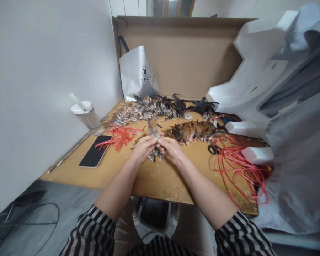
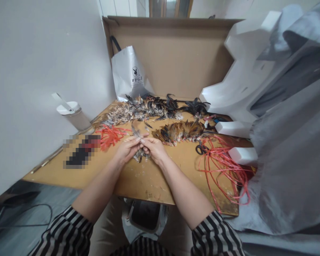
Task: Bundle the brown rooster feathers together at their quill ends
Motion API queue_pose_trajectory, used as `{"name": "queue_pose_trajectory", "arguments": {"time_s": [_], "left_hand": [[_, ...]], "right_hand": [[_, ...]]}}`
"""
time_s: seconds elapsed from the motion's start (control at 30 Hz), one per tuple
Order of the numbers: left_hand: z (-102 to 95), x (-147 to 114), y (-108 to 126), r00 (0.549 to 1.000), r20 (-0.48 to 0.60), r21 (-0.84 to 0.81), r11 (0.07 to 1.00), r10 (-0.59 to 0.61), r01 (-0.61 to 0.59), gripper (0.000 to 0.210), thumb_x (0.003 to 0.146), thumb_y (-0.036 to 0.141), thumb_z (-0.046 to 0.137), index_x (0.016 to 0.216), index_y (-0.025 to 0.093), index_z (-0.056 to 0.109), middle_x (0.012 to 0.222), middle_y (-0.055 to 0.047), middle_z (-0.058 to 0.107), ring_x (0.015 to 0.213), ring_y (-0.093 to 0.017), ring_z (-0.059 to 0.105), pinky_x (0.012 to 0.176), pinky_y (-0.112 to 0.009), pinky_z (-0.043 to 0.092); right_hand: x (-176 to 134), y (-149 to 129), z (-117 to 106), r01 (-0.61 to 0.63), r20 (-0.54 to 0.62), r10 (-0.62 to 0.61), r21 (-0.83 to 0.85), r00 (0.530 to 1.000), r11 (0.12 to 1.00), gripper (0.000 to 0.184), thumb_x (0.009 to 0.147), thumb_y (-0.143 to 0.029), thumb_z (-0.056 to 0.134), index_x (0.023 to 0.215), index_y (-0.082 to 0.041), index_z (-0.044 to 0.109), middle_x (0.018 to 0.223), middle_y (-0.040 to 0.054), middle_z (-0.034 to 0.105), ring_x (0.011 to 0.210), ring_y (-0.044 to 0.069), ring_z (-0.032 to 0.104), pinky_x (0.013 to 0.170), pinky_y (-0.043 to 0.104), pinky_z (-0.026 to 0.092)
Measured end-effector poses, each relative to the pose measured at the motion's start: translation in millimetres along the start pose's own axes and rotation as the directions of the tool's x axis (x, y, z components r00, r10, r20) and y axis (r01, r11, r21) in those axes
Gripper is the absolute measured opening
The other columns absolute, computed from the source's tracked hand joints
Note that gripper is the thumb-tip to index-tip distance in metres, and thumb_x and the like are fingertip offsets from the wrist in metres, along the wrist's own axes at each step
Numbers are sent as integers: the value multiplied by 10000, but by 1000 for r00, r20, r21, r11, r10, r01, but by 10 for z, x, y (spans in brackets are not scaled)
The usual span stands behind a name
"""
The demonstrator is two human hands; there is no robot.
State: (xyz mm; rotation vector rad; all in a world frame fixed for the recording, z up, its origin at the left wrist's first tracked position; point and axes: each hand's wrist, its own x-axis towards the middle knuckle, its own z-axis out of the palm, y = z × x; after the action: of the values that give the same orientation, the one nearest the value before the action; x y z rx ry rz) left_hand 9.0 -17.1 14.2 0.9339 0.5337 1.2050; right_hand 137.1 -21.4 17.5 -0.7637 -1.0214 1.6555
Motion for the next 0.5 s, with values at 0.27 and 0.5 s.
{"name": "queue_pose_trajectory", "arguments": {"time_s": [0.27, 0.5], "left_hand": [[23, 30, -60, 992, -69, 0, 994, 107, -108, 213, 664, 213, 670, 847, 104, 678, 958, -114, 652, 740, -143, 602, 699, -272, 468], [-12, 63, -62, 980, -175, 12, 996, 92, -91, 163, 619, 195, 701, 748, 98, 678, 900, -102, 671, 681, -119, 604, 656, -231, 458]], "right_hand": [[-29, 21, 59, 231, -94, -248, -166, 964, 959, 175, 672, -332, 639, 658, -159, 614, 530, -34, 517, 420, 40, 354, 405, 185, 241], [-13, 79, 51, 301, -75, -346, -347, 935, 888, 172, 716, -324, 588, 681, -158, 620, 558, -26, 532, 449, 61, 391, 455, 203, 316]]}}
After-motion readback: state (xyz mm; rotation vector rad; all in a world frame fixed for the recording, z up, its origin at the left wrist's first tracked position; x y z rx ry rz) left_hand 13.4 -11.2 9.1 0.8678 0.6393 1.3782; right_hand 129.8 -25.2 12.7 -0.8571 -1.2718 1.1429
